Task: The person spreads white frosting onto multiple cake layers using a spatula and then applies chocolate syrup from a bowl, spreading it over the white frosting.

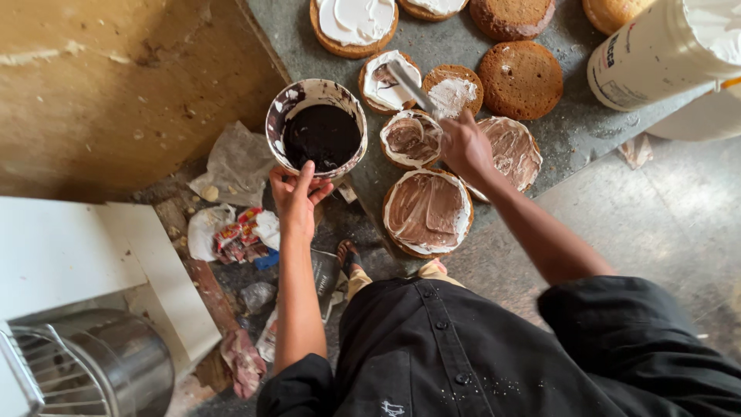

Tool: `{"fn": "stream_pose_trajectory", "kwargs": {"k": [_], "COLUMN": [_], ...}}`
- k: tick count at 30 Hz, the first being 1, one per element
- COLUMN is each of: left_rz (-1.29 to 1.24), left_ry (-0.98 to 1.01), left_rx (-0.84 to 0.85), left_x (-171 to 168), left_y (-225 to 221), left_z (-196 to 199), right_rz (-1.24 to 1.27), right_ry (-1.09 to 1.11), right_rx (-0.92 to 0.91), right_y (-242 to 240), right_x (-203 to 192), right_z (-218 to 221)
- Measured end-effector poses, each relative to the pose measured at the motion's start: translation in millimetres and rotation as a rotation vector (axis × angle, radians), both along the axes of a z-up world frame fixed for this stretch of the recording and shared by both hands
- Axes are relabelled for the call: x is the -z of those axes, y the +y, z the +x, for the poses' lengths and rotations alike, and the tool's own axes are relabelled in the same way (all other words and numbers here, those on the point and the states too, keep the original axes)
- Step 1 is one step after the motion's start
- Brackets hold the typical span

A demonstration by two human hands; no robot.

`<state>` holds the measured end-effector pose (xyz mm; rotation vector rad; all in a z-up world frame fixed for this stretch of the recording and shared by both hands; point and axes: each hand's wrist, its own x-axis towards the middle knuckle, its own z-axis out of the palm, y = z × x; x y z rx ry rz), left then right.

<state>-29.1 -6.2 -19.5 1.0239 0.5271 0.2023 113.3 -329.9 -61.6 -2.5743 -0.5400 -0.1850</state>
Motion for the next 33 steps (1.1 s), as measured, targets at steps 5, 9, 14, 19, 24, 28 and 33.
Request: {"fn": "stream_pose_trajectory", "kwargs": {"k": [5,9,14,19,24,28,33], "left_rz": [-0.062,-0.066,-0.116,0.023,0.28,0.101,-0.009], "left_ry": [-0.01,-0.031,0.023,0.077,0.017,-0.309,-0.284], "left_rx": [-0.033,-0.008,-0.063,-0.206,-0.043,0.215,0.281], "left_x": [9,23,34,15,-88,-159,-171], "left_y": [1,8,17,22,17,-55,-178], "left_z": [1,2,5,27,38,40,56], "right_rz": [0.021,-0.128,0.343,0.703,1.214,1.306,1.537], "right_ry": [-0.077,-0.028,0.216,0.774,0.918,0.953,1.118], "right_rx": [-0.159,0.048,-0.115,0.14,0.15,0.1,0.037], "right_y": [-14,-8,-32,-40,-48,-72,-114], "right_x": [-13,-1,21,-21,-52,-60,-36], "right_z": [-24,-11,-29,-62,-84,-91,-80]}}
